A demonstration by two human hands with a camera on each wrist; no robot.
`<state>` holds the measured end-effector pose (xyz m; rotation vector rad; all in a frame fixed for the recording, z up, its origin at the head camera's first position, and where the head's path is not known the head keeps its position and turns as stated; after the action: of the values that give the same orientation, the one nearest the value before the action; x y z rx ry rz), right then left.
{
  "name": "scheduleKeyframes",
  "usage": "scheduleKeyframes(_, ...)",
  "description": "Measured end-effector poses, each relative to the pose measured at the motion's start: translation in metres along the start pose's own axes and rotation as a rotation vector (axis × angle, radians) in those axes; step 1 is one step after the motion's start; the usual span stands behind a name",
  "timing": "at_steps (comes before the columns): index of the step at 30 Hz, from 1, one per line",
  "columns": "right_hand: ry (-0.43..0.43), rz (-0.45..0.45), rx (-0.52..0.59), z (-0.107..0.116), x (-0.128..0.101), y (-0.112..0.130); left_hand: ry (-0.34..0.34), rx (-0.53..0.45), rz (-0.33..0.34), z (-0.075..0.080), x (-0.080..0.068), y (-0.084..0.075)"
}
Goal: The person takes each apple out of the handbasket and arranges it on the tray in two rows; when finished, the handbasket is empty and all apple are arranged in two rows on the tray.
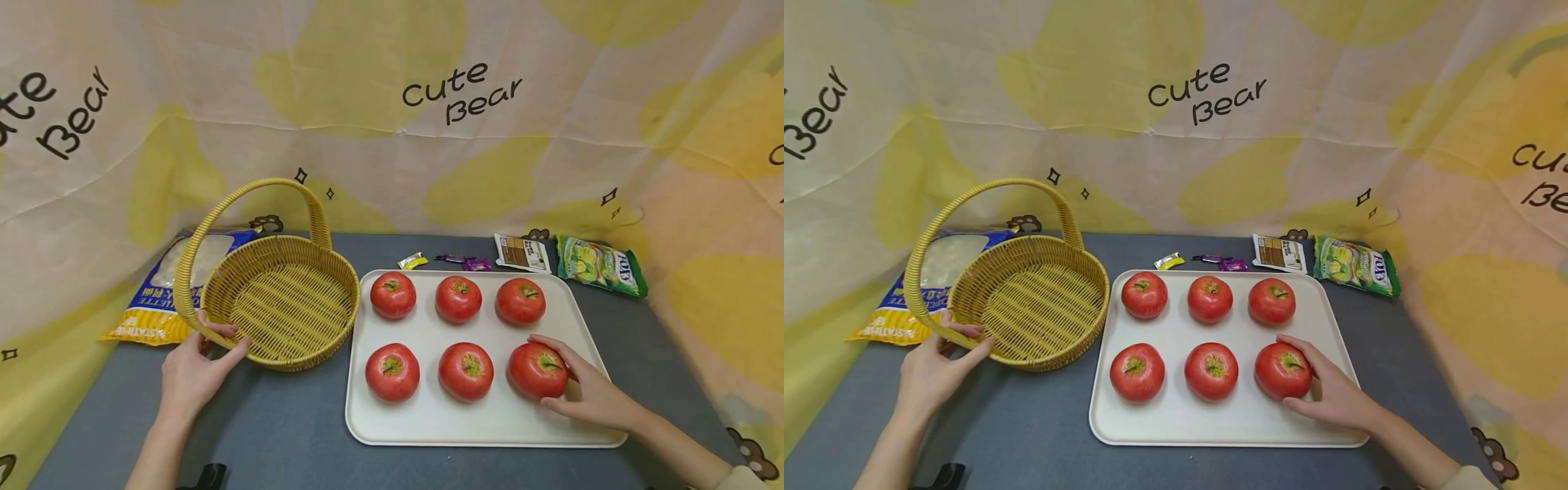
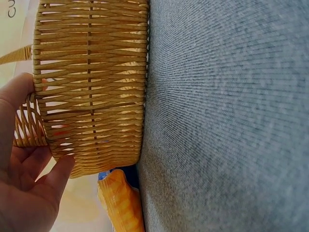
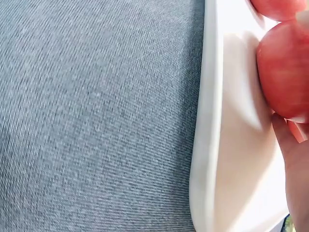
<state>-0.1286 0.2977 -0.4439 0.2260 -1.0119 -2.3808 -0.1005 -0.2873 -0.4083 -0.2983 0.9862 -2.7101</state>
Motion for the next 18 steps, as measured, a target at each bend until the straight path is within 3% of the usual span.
scheduleKeyframes(18, -0.061, -0.021, -0.021, -0.0001, 0.0001, 0.0019, -0.001, -0.01, 0.013, -0.0007, 0.0009, 0.002)
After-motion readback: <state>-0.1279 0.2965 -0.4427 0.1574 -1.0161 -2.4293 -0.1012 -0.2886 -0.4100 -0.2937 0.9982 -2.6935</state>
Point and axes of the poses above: each hand's wrist, its own x-axis towards the middle knuckle, its own z-axis out of the back of the hand, y = z × x, the point moved 4 cm from there along x, towards the middle knuckle, and after that the axes turned 4 degrees about y, right-handed, at the moved point
